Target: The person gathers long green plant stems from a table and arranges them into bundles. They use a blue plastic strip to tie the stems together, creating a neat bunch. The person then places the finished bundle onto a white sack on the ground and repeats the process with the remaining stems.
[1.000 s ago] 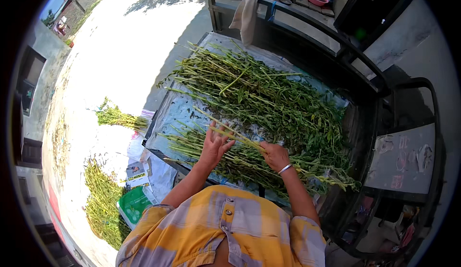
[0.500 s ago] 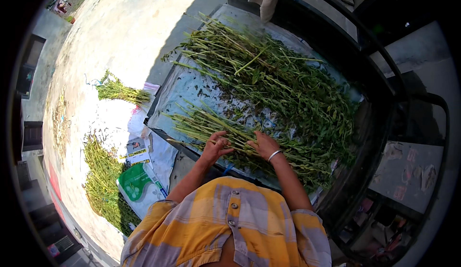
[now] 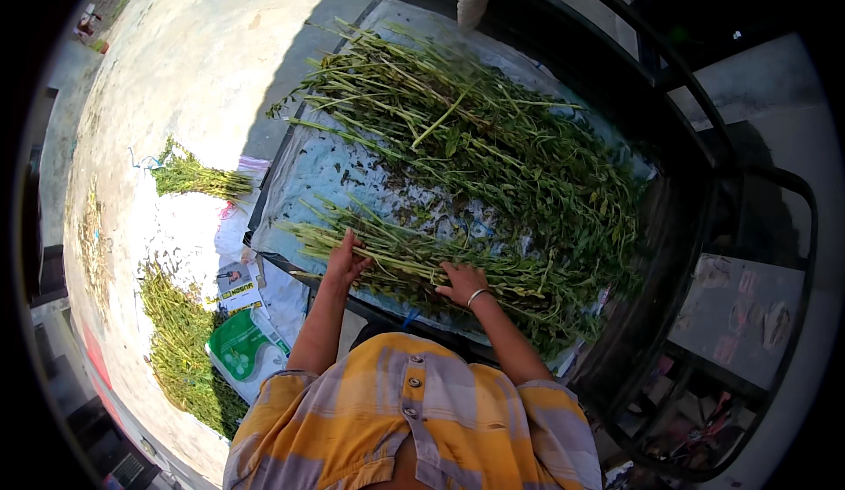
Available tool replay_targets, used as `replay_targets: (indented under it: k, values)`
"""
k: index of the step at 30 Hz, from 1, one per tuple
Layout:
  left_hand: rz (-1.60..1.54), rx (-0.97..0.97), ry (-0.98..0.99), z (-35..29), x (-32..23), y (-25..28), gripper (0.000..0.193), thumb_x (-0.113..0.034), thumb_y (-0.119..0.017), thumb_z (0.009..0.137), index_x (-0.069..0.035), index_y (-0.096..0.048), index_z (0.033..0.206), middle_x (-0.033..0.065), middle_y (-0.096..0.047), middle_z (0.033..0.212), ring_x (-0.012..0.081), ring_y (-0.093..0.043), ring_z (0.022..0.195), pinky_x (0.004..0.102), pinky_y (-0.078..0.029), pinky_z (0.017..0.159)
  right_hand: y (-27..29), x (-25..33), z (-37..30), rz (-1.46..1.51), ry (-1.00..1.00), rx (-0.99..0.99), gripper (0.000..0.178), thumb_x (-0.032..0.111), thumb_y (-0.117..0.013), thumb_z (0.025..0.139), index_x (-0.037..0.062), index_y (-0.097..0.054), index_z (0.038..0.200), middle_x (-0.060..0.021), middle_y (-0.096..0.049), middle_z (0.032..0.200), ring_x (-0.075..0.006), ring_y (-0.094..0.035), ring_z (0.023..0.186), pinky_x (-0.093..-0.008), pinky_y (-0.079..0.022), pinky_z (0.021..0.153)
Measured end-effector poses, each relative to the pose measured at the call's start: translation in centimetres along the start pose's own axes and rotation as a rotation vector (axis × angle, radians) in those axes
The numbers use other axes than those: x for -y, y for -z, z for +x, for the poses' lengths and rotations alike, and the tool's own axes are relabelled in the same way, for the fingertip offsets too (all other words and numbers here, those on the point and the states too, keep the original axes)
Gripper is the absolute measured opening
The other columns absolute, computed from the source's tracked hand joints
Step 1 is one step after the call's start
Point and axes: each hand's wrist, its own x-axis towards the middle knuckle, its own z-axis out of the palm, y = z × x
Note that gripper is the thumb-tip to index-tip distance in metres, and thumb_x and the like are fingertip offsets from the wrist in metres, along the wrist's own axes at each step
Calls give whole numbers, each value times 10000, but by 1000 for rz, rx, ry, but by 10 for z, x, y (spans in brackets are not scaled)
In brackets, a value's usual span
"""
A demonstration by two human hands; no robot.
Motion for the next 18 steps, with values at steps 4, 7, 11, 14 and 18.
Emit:
replay_targets:
  k: [4, 7, 11, 14, 18]
  values:
    - [346, -322, -321, -2, 33, -3, 621, -352, -648, 817, 48, -358, 1193, 180, -451, 1115, 280, -515, 952, 444, -464, 802, -31, -20, 18, -16, 24, -141, 489, 384, -530, 873, 122, -419, 1270, -135, -461, 1221, -328, -421, 1125, -452, -338, 952]
    - [1110, -505, -908, -48, 42, -29, 843, -325, -708, 752, 73, -241, 1330, 269, -263, 1351, 376, -317, 1236, 453, -322, 985, -29, -19, 25, -21, 15, -59, 549, 415, -546, 853, 118, -414, 1296, -143, -459, 1218, -336, -421, 1116, -457, -357, 941]
    - [1617, 116, -1103, -63, 23, -62, 822, -396, -729, 664, -92, -361, 1333, 165, -247, 1419, 345, -233, 1308, 509, -208, 1042, -10, -38, 47, 38, 113, 67, 616, 451, -593, 806, 67, -462, 1269, -161, -495, 1177, -342, -476, 1064, -456, -424, 883]
    - [1885, 281, -891, -27, 50, -48, 862, -475, -736, 614, -159, -380, 1333, 114, -257, 1426, 314, -231, 1318, 552, -148, 1047, 33, -54, 87, 129, 96, 43, 580, 359, -634, 800, 16, -473, 1239, -177, -490, 1183, -344, -509, 1034, -455, -438, 873]
    - [1962, 352, -830, -10, 56, -46, 894, -485, -748, 581, -157, -386, 1329, 112, -265, 1424, 304, -235, 1317, 555, -144, 1046, 80, -52, 155, -14, -44, -451, 551, 206, -681, 776, 34, -439, 1240, -161, -432, 1248, -317, -436, 1138, -447, -424, 899]
